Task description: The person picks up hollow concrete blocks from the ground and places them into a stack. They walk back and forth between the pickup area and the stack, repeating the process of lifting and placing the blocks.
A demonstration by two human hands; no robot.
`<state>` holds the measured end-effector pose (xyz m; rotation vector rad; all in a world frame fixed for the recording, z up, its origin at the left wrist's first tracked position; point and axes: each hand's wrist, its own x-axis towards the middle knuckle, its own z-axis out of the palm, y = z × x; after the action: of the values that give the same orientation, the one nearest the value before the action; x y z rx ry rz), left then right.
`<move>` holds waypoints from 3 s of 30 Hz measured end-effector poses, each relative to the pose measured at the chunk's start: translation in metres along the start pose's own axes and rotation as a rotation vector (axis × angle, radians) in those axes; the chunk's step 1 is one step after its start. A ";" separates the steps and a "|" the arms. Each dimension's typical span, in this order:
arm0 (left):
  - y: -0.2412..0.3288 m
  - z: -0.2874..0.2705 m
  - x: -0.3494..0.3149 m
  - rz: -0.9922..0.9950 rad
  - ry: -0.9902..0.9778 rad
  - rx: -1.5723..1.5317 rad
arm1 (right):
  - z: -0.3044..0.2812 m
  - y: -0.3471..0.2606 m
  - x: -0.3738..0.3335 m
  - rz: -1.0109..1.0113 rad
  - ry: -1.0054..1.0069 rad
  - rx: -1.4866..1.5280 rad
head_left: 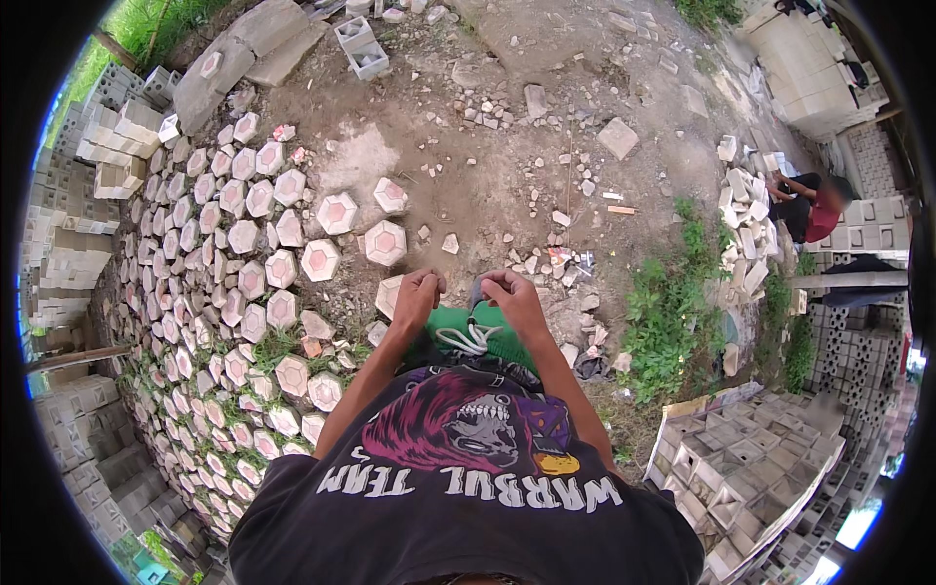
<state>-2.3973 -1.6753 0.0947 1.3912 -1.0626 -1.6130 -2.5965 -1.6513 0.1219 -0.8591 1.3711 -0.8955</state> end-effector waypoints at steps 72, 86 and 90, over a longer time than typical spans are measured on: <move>0.328 -0.351 0.977 -0.197 0.523 0.026 | 0.240 -0.397 1.124 0.304 -0.496 -0.314; 0.236 -0.521 1.147 -0.408 0.558 -0.065 | 0.333 -0.357 1.315 0.423 -0.320 -0.361; 0.094 -0.546 1.185 -0.791 0.643 -0.259 | 0.323 -0.246 1.389 0.641 -0.249 -0.519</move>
<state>-2.0149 -2.8630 -0.2994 2.0745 0.1019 -1.5276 -2.2796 -3.0158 -0.2398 -0.7993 1.5423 0.0676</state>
